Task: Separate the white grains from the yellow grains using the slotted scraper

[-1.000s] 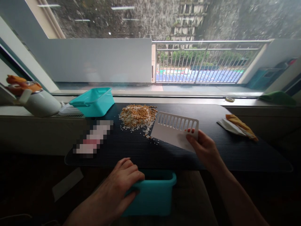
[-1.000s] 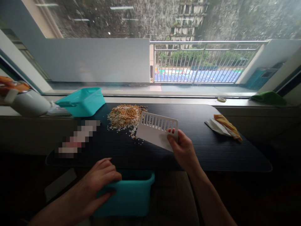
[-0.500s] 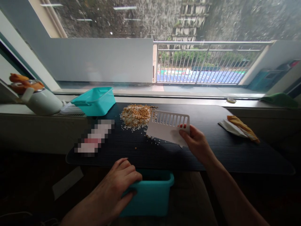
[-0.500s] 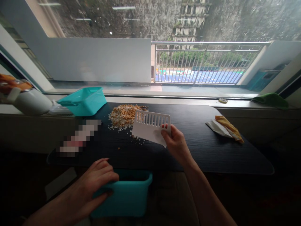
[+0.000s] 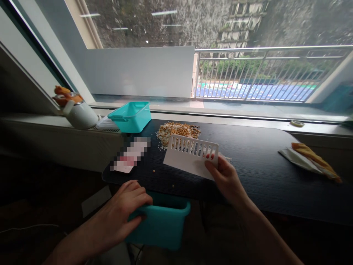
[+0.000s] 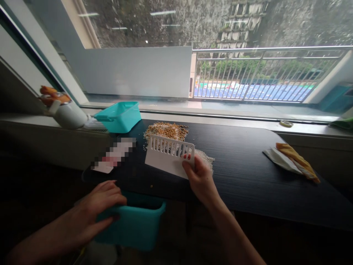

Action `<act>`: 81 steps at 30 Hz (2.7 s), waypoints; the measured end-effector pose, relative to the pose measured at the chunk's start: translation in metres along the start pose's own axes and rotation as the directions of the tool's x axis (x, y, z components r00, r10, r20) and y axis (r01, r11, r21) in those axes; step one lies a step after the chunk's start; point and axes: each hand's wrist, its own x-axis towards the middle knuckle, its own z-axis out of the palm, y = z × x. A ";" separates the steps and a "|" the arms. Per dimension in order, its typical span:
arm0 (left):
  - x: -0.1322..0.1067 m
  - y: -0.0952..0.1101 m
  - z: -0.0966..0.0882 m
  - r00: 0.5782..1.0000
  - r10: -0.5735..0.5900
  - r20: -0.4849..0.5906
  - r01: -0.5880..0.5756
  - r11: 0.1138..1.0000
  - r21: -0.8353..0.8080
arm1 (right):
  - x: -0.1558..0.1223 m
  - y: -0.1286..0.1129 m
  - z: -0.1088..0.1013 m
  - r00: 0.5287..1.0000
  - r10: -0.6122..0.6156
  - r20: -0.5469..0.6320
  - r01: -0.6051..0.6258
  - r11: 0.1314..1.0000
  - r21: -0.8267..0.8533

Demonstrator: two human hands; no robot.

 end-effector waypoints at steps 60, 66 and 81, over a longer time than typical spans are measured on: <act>0.038 0.035 0.041 0.986 0.135 -0.097 -0.149 0.977 -0.150 | 0.042 0.002 -0.042 0.960 -0.244 -0.138 0.152 0.866 -0.477; 0.040 0.036 0.037 0.991 0.124 -0.051 -0.131 0.978 -0.159 | 0.042 0.011 -0.043 0.979 -0.178 -0.097 0.121 0.898 -0.423; 0.037 0.033 0.036 0.993 0.117 0.022 -0.112 0.982 -0.150 | 0.027 0.007 -0.048 0.983 -0.175 -0.045 0.141 0.897 -0.418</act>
